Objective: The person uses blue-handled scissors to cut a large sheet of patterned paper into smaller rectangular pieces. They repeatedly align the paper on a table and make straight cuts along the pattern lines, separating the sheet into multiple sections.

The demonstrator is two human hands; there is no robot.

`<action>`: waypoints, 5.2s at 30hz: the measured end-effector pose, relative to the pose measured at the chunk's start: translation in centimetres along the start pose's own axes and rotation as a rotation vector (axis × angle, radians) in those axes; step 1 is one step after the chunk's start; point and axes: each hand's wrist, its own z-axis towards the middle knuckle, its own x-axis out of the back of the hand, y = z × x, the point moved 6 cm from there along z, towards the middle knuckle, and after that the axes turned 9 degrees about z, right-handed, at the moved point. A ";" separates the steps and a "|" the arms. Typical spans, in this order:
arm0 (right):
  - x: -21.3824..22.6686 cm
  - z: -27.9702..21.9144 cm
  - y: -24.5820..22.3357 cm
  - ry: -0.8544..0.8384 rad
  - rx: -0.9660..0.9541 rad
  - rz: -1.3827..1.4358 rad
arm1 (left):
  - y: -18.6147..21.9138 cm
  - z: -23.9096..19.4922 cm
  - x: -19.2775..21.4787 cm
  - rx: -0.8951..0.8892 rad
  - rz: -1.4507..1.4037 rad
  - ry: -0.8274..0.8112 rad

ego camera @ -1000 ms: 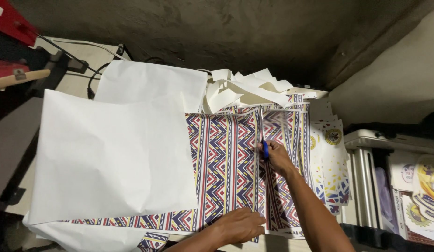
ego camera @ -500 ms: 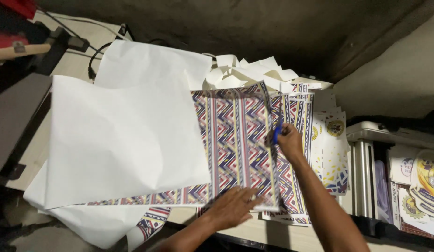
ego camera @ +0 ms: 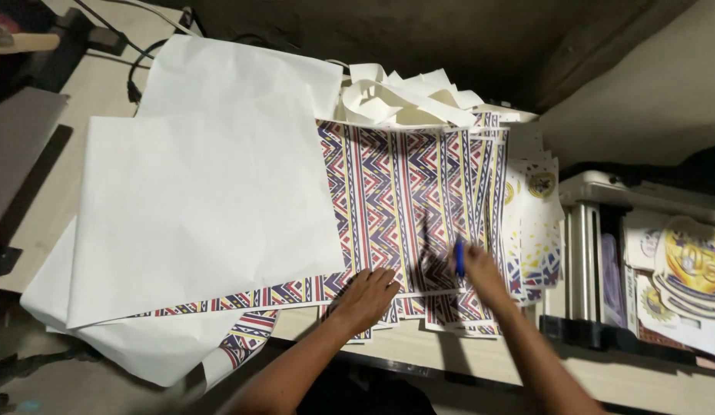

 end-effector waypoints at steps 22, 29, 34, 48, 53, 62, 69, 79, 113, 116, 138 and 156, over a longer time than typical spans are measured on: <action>-6.9 -17.1 11.6 -0.188 -0.435 0.537 | 2.2 0.7 -0.7 -0.062 0.096 0.345; -6.7 -15.6 10.9 -0.117 -0.439 0.436 | 2.5 0.4 -0.7 -0.060 0.102 0.325; -6.7 -15.4 11.2 -0.112 -0.446 0.437 | 2.5 0.3 -0.6 -0.056 0.101 0.333; -6.7 -16.7 10.4 -0.104 -0.418 0.452 | 2.9 1.1 0.7 -0.054 0.028 0.381; -7.4 -15.4 8.5 -0.149 -0.384 0.419 | 3.3 0.4 1.4 -0.074 -0.023 0.405; -8.0 -14.1 7.6 -0.142 -0.399 0.468 | 3.8 0.0 1.2 -0.073 0.010 0.405; -7.9 -14.4 7.8 -0.091 -0.402 0.449 | 4.0 -0.3 0.9 -0.072 0.015 0.388; -8.8 -11.3 6.8 -0.134 -0.353 0.607 | 4.3 -0.9 3.5 -0.100 -0.031 0.449; -8.7 -6.6 3.1 -0.060 -0.337 0.412 | 4.9 -1.8 3.4 -0.143 -0.031 0.348; -8.8 -6.1 3.9 -0.089 -0.281 0.469 | 4.9 -1.8 1.8 -0.146 -0.045 0.369; -8.5 -3.2 1.0 -0.038 -0.195 0.275 | 5.8 -2.5 5.0 -0.207 -0.028 0.402; -7.8 1.0 0.1 0.017 -0.203 0.249 | 6.0 -2.5 5.8 -0.274 -0.070 0.365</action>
